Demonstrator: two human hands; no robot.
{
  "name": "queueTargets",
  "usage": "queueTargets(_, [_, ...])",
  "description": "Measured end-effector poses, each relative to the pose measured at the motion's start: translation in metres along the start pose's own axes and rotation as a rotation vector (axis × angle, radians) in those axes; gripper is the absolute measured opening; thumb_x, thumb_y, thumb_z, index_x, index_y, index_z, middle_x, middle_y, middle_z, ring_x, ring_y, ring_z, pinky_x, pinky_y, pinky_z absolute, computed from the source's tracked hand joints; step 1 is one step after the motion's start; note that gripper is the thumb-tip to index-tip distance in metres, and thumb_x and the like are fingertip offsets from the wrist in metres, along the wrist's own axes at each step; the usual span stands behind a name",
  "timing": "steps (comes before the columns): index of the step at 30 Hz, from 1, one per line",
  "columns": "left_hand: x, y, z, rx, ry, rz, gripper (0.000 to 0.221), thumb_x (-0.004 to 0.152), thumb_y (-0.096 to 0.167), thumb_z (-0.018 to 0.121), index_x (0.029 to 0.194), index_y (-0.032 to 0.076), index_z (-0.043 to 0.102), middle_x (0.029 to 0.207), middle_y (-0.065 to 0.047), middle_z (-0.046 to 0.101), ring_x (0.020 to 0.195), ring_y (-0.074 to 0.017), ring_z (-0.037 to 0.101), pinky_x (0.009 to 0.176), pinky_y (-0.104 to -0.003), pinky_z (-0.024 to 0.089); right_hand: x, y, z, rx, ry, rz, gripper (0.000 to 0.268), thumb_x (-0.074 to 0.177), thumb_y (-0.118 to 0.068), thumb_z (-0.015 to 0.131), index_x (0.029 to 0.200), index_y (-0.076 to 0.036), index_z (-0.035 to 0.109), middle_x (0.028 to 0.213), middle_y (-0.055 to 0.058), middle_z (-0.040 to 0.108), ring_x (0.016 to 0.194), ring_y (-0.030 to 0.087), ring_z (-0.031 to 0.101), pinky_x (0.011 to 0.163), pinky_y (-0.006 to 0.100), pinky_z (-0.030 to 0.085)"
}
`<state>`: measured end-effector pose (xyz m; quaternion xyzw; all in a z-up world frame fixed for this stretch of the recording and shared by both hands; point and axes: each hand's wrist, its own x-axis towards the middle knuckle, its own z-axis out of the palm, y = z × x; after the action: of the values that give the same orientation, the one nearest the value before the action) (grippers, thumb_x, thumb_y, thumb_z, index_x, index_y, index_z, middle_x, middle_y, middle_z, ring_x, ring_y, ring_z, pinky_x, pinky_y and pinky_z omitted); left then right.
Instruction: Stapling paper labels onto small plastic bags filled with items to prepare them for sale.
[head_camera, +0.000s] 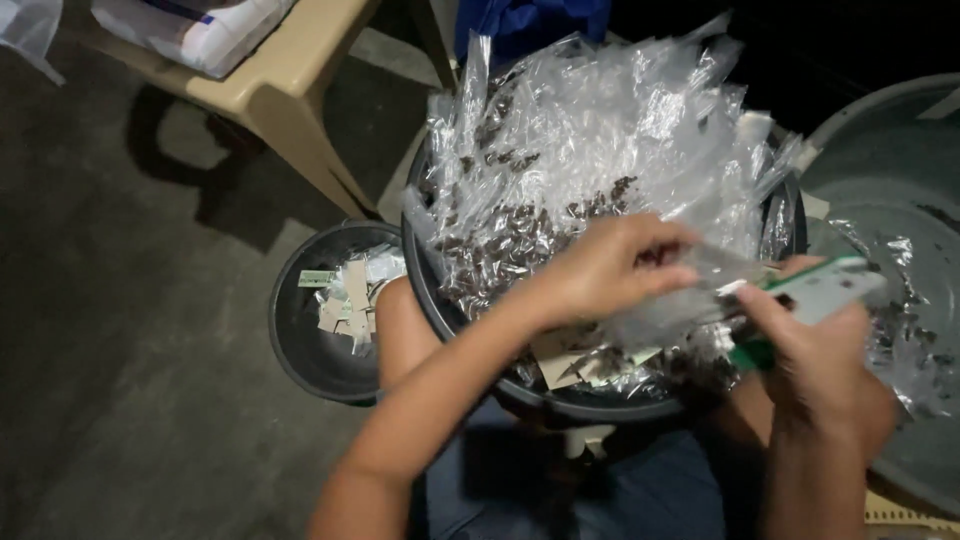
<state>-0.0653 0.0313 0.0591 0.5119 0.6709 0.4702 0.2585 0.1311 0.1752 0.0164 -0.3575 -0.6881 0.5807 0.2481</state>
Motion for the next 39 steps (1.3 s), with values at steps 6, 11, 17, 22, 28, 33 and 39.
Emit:
queueTargets(6, [0.116, -0.084, -0.020, 0.048, 0.497, 0.039, 0.030, 0.099, 0.024, 0.049, 0.105, 0.003, 0.070, 0.093, -0.014, 0.072, 0.087, -0.0238, 0.069, 0.080, -0.034, 0.060, -0.007, 0.001, -0.017, -0.111, 0.180, 0.032, 0.035, 0.087, -0.015, 0.082, 0.112, -0.016, 0.058, 0.105, 0.004, 0.068, 0.087, 0.014, 0.063, 0.074, 0.026, 0.051])
queueTargets(11, [0.157, -0.151, 0.001, 1.074, 0.559, -0.319, 0.060, 0.075, 0.061, 0.077, 0.111, 0.015, 0.066, 0.111, -0.006, 0.064, 0.101, -0.0252, 0.059, 0.084, -0.042, 0.045, -0.017, -0.007, -0.012, 0.016, 0.180, 0.007, 0.032, 0.088, -0.005, 0.079, 0.109, -0.015, 0.056, 0.097, 0.002, 0.064, 0.080, 0.009, 0.059, 0.072, 0.021, 0.047])
queueTargets(17, [0.147, -0.187, -0.003, 0.973, 0.680, -0.067, 0.020, 0.078, 0.000, 0.059, 0.081, 0.015, 0.072, 0.082, -0.005, 0.071, 0.077, -0.0297, 0.064, 0.077, -0.045, 0.038, -0.012, -0.003, -0.014, 0.152, 0.190, 0.007, 0.031, 0.087, 0.000, 0.073, 0.108, -0.016, 0.056, 0.113, 0.006, 0.069, 0.096, 0.016, 0.068, 0.079, 0.029, 0.059])
queueTargets(22, [0.127, -0.146, -0.027, 0.803, 0.597, -0.121, 0.013, 0.092, 0.026, 0.059, 0.093, 0.013, 0.064, 0.080, -0.005, 0.070, 0.076, -0.0314, 0.066, 0.076, -0.050, 0.043, -0.017, -0.010, 0.006, 0.184, 0.217, -0.031, 0.033, 0.083, -0.003, 0.078, 0.106, -0.015, 0.057, 0.110, 0.007, 0.070, 0.097, 0.015, 0.068, 0.092, 0.026, 0.058])
queueTargets(28, [0.126, -0.130, -0.010, 0.749, 0.347, -0.383, 0.032, 0.093, 0.036, 0.061, 0.114, 0.012, 0.058, 0.095, -0.006, 0.071, 0.089, -0.0267, 0.065, 0.089, -0.045, 0.040, -0.028, -0.024, 0.001, 0.015, 0.160, -0.083, 0.030, 0.087, -0.004, 0.077, 0.107, -0.011, 0.055, 0.114, 0.009, 0.069, 0.104, 0.018, 0.068, 0.094, 0.030, 0.057])
queueTargets(33, [0.125, -0.109, -0.021, 0.522, 0.481, -0.390, 0.020, 0.098, 0.030, 0.060, 0.088, 0.014, 0.068, 0.073, 0.001, 0.061, 0.069, -0.0170, 0.057, 0.086, -0.037, 0.044, -0.031, -0.029, 0.000, 0.192, 0.183, -0.125, 0.033, 0.084, 0.000, 0.074, 0.106, -0.015, 0.055, 0.107, 0.007, 0.067, 0.098, 0.015, 0.066, 0.093, 0.028, 0.056])
queueTargets(39, [0.096, -0.037, -0.080, 0.165, 0.347, -0.145, 0.013, 0.094, 0.022, 0.048, 0.085, 0.014, 0.051, 0.073, -0.004, 0.074, 0.057, -0.0172, 0.068, 0.063, -0.038, 0.048, -0.017, -0.020, 0.007, 0.177, 0.197, -0.189, 0.034, 0.087, -0.003, 0.077, 0.111, -0.014, 0.055, 0.114, 0.008, 0.066, 0.107, 0.017, 0.069, 0.103, 0.031, 0.059])
